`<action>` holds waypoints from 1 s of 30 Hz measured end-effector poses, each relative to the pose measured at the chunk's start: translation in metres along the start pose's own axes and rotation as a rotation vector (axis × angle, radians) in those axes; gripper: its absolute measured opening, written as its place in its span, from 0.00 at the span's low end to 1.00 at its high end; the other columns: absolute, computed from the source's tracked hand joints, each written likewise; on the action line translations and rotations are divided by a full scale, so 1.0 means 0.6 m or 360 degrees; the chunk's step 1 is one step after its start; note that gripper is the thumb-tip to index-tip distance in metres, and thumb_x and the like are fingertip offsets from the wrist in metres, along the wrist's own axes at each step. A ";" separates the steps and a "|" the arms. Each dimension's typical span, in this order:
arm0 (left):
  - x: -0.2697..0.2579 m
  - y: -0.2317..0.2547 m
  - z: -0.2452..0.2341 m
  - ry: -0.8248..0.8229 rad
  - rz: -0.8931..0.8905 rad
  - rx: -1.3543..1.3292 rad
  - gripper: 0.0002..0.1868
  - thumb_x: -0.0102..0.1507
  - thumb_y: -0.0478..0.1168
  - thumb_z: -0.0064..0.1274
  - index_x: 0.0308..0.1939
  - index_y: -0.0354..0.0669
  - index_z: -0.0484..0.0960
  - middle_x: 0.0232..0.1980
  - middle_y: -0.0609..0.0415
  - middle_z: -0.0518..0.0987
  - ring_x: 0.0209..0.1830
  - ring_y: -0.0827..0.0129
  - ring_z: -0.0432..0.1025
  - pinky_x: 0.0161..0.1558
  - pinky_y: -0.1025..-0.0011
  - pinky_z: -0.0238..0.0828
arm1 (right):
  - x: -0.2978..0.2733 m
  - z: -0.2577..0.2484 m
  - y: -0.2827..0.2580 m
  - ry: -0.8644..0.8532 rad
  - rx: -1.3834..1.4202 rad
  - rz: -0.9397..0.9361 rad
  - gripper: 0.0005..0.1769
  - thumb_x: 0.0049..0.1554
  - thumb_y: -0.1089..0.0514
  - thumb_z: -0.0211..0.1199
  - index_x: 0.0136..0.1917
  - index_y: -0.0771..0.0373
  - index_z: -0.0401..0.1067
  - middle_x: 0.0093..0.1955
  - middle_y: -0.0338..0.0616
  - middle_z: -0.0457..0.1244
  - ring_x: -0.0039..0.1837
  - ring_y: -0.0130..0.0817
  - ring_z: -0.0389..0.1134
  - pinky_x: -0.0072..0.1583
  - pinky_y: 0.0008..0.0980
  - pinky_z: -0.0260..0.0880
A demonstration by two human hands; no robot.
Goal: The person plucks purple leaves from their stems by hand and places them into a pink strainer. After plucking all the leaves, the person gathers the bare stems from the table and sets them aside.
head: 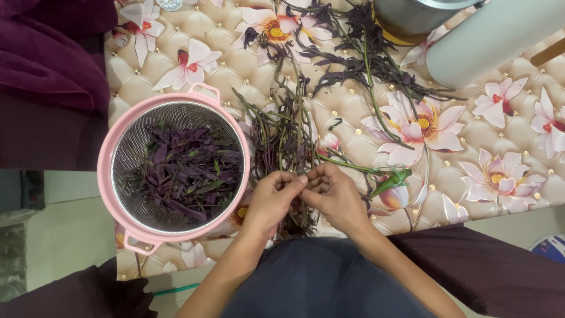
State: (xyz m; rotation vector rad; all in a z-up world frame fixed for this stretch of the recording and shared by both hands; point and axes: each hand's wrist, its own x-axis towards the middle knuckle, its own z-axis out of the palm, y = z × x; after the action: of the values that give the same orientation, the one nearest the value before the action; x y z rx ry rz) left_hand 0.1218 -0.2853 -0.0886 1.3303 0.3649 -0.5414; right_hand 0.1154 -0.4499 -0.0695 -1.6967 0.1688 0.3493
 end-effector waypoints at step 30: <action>-0.053 0.075 0.001 -0.0253 0.0824 0.1407 0.21 0.52 0.44 0.70 0.37 0.31 0.79 0.35 0.43 0.79 0.37 0.55 0.75 0.39 0.60 0.70 | -0.012 -0.007 -0.052 0.0047 -0.0578 -0.0318 0.16 0.59 0.65 0.59 0.62 0.66 0.69 0.39 0.43 0.67 0.40 0.28 0.68 0.45 0.29 0.70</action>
State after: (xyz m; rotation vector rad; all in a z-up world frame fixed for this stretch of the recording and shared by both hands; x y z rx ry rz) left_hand 0.1210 -0.2742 -0.0344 2.1194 -0.4084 -0.3643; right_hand 0.1186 -0.4498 -0.0371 -2.0585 -0.0469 0.2135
